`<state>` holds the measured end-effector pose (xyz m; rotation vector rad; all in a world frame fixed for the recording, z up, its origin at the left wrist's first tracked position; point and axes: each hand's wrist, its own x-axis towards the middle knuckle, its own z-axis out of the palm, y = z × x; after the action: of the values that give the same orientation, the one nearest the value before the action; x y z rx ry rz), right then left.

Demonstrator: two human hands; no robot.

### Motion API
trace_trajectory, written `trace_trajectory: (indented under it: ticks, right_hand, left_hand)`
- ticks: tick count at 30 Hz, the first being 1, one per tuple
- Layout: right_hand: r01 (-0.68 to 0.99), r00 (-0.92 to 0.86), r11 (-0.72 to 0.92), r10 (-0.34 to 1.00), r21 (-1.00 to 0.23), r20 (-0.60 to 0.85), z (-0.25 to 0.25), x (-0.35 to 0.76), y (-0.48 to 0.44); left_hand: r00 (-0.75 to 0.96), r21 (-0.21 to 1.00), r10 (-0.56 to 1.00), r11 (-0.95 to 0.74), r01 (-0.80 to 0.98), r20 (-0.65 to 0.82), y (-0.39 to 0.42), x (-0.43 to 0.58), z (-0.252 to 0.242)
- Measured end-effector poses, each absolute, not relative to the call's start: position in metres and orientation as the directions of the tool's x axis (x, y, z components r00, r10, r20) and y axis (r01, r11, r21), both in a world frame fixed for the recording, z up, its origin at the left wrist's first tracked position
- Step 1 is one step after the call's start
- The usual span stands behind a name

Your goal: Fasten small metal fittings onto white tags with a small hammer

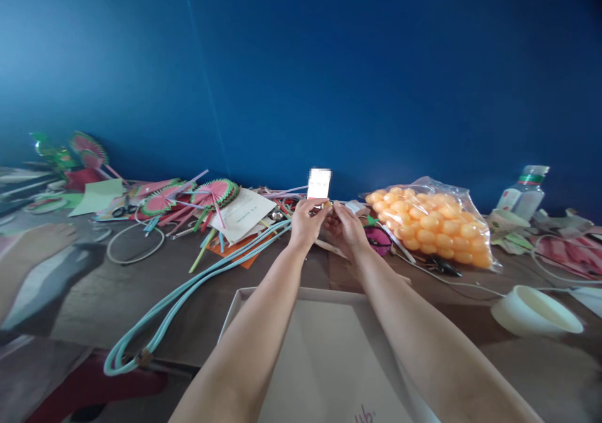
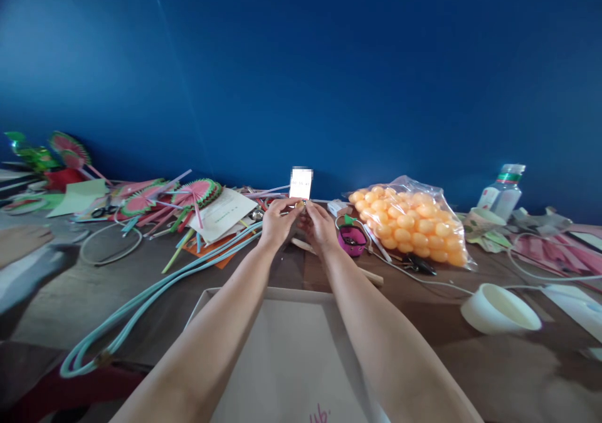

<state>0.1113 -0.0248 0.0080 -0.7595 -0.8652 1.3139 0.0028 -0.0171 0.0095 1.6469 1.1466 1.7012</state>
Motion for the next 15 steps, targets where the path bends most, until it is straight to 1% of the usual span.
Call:
trace_trajectory:
  ticks: [3, 7, 11, 15]
  right_hand:
    - [-0.501, 0.032, 0.084, 0.996, -0.861, 0.079, 0.0079, 0.1126, -0.0236]
    - [-0.494, 0.027, 0.062, 0.998, -0.867, 0.057, 0.0079, 0.1135, -0.0227]
    - [-0.511, 0.039, 0.064, 0.998, -0.857, 0.051, 0.0078, 0.1135, -0.0225]
    - [-0.531, 0.054, 0.061, 0.998, -0.845, 0.039, 0.0076, 0.1128, -0.0230]
  left_hand:
    - [-0.131, 0.797, 0.789, -0.574, 0.191, 0.600, -0.0173, 0.0037, 0.0083]
    - [-0.115, 0.776, 0.769, -0.609, 0.164, 0.628, -0.0182, 0.0045, 0.0085]
    - [-0.099, 0.787, 0.783, -0.598, 0.154, 0.614, -0.0191, 0.0041, 0.0100]
    - [-0.115, 0.820, 0.816, -0.543, 0.179, 0.566, -0.0204, 0.0036, 0.0121]
